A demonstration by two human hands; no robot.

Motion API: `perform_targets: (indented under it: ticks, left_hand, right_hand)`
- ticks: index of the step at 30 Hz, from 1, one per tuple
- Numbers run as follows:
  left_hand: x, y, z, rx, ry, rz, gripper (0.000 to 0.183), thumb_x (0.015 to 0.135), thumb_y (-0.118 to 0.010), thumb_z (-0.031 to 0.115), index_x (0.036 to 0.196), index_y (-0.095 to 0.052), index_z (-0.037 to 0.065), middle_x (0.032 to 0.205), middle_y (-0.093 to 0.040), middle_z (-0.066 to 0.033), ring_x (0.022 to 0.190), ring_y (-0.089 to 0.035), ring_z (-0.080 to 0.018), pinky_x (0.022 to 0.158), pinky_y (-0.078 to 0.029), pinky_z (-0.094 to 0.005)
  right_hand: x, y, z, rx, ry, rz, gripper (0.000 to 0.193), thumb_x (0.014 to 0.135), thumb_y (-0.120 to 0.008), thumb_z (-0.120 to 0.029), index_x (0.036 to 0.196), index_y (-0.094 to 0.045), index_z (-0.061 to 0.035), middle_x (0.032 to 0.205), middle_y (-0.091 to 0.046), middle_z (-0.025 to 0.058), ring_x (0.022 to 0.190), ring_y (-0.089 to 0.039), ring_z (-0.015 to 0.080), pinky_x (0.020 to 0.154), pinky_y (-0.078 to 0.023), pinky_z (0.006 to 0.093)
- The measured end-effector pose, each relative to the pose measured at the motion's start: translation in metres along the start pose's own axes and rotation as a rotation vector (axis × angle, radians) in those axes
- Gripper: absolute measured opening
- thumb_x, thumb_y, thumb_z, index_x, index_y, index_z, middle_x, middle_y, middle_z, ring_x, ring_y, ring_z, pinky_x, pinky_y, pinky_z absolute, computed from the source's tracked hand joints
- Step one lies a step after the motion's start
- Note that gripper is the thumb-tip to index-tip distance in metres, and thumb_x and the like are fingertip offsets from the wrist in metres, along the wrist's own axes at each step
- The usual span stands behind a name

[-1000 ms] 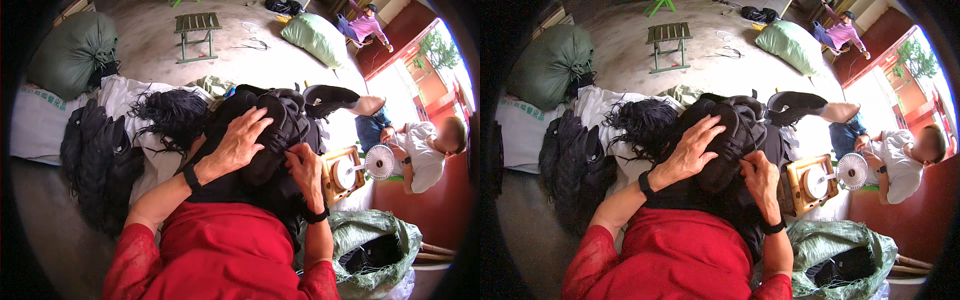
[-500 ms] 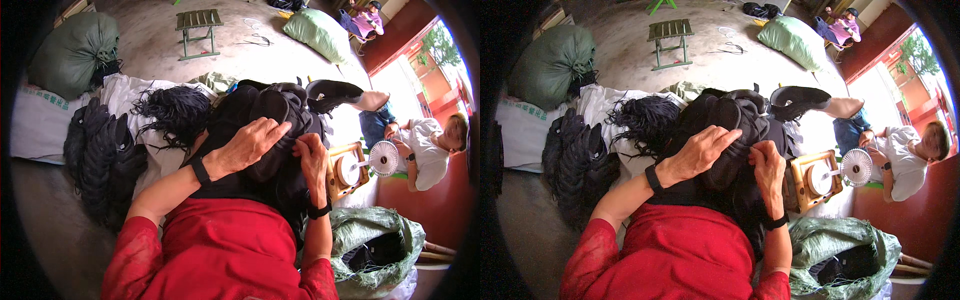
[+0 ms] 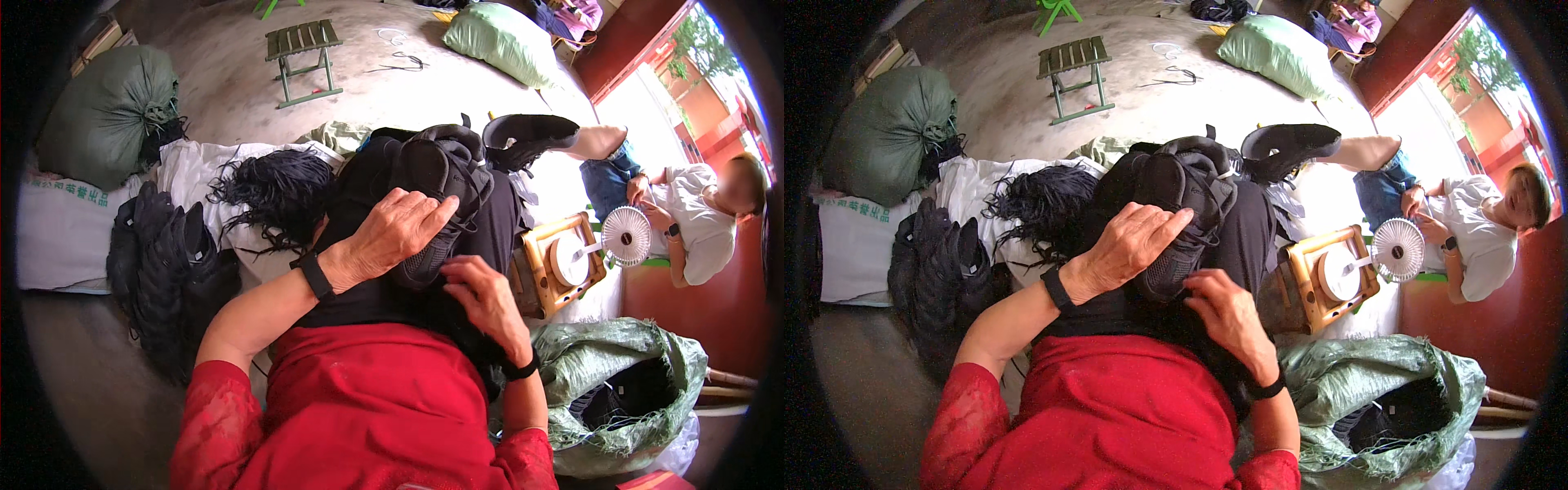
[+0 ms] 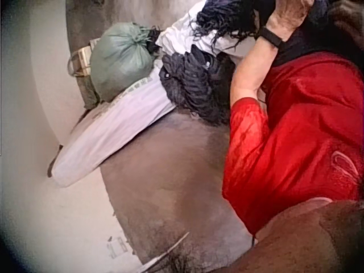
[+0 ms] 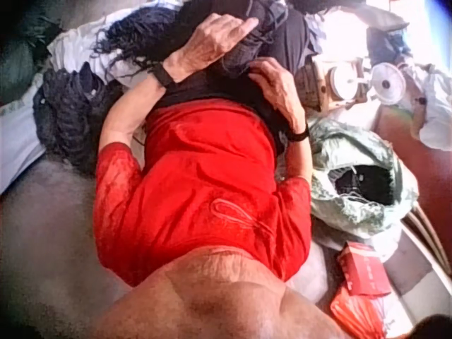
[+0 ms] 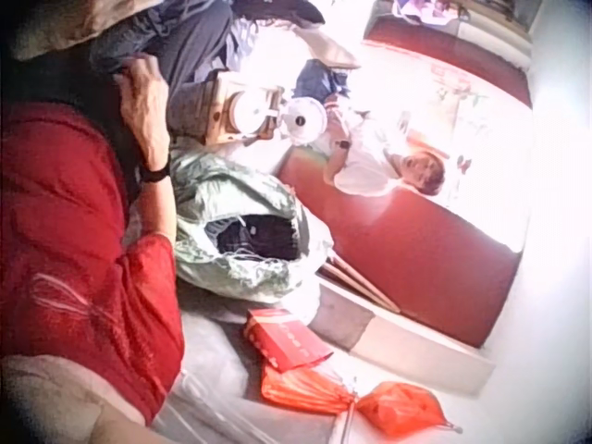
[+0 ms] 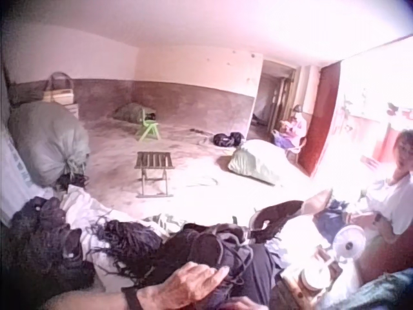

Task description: Insert and thread laces into a black athletic shoe.

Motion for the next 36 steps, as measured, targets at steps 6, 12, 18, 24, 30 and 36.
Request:
perform_targets:
  ticks: [6,12,18,24,30,36]
  left_hand:
    - [0.002,0.001,0.0,0.058,-0.054,-0.056,0.043,0.083,-0.061,0.004,0.126,-0.053,-0.001,0.094,-0.06,-0.0051,0.087,-0.061,-0.0179,0.078,-0.048,-0.0312]
    - [0.001,-0.002,-0.001,0.024,-0.1,0.009,0.041,0.083,-0.062,0.005,0.122,-0.054,-0.002,0.094,-0.06,-0.0079,0.087,-0.062,-0.0201,0.079,-0.05,-0.0323]
    - [0.002,-0.007,0.001,0.035,-0.113,-0.037,0.04,0.082,-0.062,0.006,0.12,-0.051,-0.003,0.093,-0.058,-0.0088,0.084,-0.059,-0.021,0.076,-0.049,-0.033]
    - [0.004,-0.002,0.001,-0.029,-0.04,-0.11,0.035,0.081,-0.059,0.0,0.114,-0.047,-0.002,0.092,-0.053,-0.011,0.081,-0.056,-0.0246,0.074,-0.047,-0.0347]
    - [-0.003,0.003,0.01,-0.78,0.414,-0.128,0.033,0.077,-0.056,-0.009,0.107,-0.047,0.002,0.084,-0.052,-0.0119,0.078,-0.058,-0.0297,0.073,-0.049,-0.0404]
    - [0.0,0.007,0.005,-0.707,0.364,-0.121,0.04,0.074,-0.064,-0.007,0.109,-0.049,0.004,0.087,-0.052,-0.0113,0.08,-0.057,-0.0293,0.073,-0.049,-0.0391]
  right_hand:
    - [0.009,0.073,0.027,-0.482,-0.203,0.583,0.033,0.087,-0.066,-0.007,0.119,-0.06,-0.0037,0.135,-0.054,0.0211,0.089,-0.069,0.029,0.077,-0.055,0.0342]
    - [-0.013,0.055,0.009,-0.082,-0.214,0.535,0.02,0.09,-0.061,-0.003,0.109,-0.067,-0.0031,0.094,-0.071,0.0145,0.087,-0.071,0.0243,0.075,-0.054,0.0328]
    - [0.003,-0.002,-0.008,-0.175,0.0,0.234,0.017,0.089,-0.063,-0.007,0.105,-0.066,-0.0033,0.093,-0.069,0.0146,0.082,-0.068,0.0326,0.069,-0.054,0.0373]
    - [0.019,0.006,-0.005,-0.187,0.036,0.315,0.015,0.09,-0.061,-0.009,0.104,-0.064,-0.005,0.091,-0.067,0.013,0.081,-0.067,0.0328,0.067,-0.053,0.0385]
    - [0.013,-0.006,-0.008,-0.316,0.039,0.228,0.014,0.09,-0.063,-0.011,0.103,-0.064,-0.0085,0.097,-0.066,0.0084,0.084,-0.067,0.0297,0.066,-0.053,0.0378]
    - [0.016,-0.003,-0.006,-0.262,-0.024,0.221,0.015,0.089,-0.063,-0.008,0.103,-0.066,-0.0055,0.098,-0.068,0.0113,0.085,-0.068,0.0322,0.069,-0.053,0.0381]
Point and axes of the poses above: each hand's wrist, its own x-axis towards the middle knuckle, its own y-axis out of the back of the hand, z = x × y, the point moved 4 cm from there along x, towards the middle knuckle
